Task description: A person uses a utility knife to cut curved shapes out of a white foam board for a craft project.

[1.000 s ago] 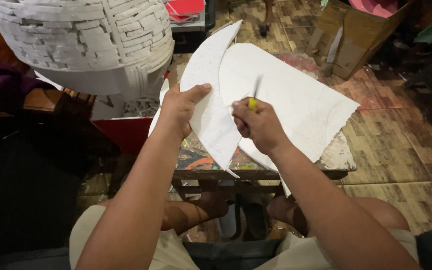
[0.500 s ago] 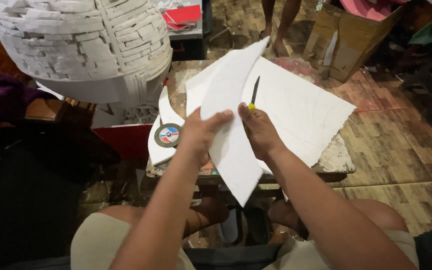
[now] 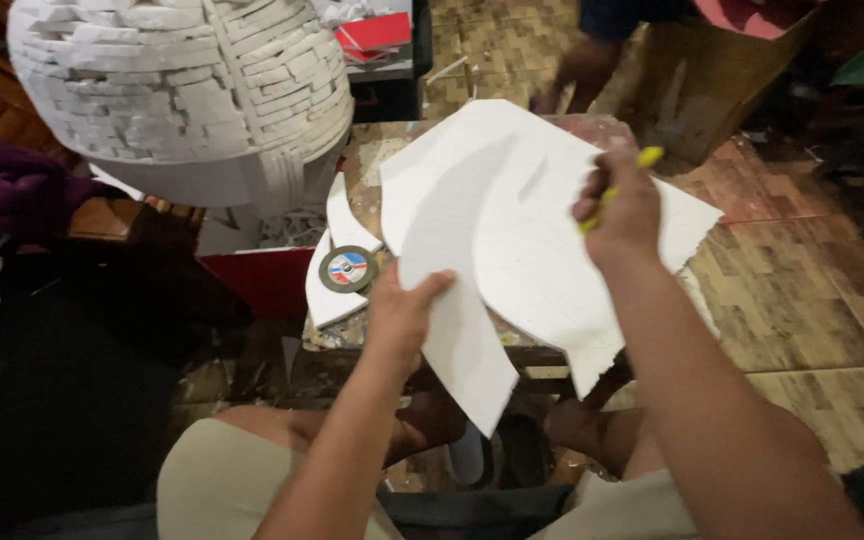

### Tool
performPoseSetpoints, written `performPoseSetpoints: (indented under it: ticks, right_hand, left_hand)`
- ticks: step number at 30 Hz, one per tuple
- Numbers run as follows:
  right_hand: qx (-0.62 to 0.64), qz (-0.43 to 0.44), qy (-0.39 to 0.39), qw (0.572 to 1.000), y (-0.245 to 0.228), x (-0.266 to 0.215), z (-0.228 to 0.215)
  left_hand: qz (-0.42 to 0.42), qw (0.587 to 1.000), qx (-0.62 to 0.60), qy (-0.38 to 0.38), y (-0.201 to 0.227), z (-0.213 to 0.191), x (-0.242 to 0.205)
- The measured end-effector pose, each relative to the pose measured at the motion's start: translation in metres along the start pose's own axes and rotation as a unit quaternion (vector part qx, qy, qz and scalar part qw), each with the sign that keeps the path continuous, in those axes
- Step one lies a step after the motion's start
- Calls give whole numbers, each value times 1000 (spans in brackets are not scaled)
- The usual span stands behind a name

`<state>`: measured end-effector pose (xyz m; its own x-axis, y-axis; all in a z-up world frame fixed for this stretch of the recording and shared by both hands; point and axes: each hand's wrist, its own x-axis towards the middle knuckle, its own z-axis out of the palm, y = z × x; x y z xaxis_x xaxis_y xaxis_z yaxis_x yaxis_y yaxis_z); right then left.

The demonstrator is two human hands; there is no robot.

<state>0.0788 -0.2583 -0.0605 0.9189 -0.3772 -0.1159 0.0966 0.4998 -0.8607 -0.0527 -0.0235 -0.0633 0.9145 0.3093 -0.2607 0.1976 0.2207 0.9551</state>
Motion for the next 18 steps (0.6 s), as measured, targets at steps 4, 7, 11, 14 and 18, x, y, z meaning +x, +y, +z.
performPoseSetpoints:
  ticks: [4, 7, 11, 14, 18]
  right_hand:
    - [17, -22, 10, 1000, -17, -10, -11]
    - [-106, -138, -45, 984, -13, -27, -5]
    - [-499, -122, -305, 802, 14, -49, -2]
    - [-697, -109, -416, 573, 46, -47, -15]
    - [-759, -71, -391, 516, 46, -55, -38]
  left_hand:
    - [-3, 997, 41, 69, -25, -55, 60]
    - [39, 992, 50, 113, -34, -107, 109]
    - [39, 984, 61, 160, -20, -145, 120]
    - [7, 983, 27, 181, -14, -148, 118]
    - [-18, 978, -21, 206, -68, -173, 188]
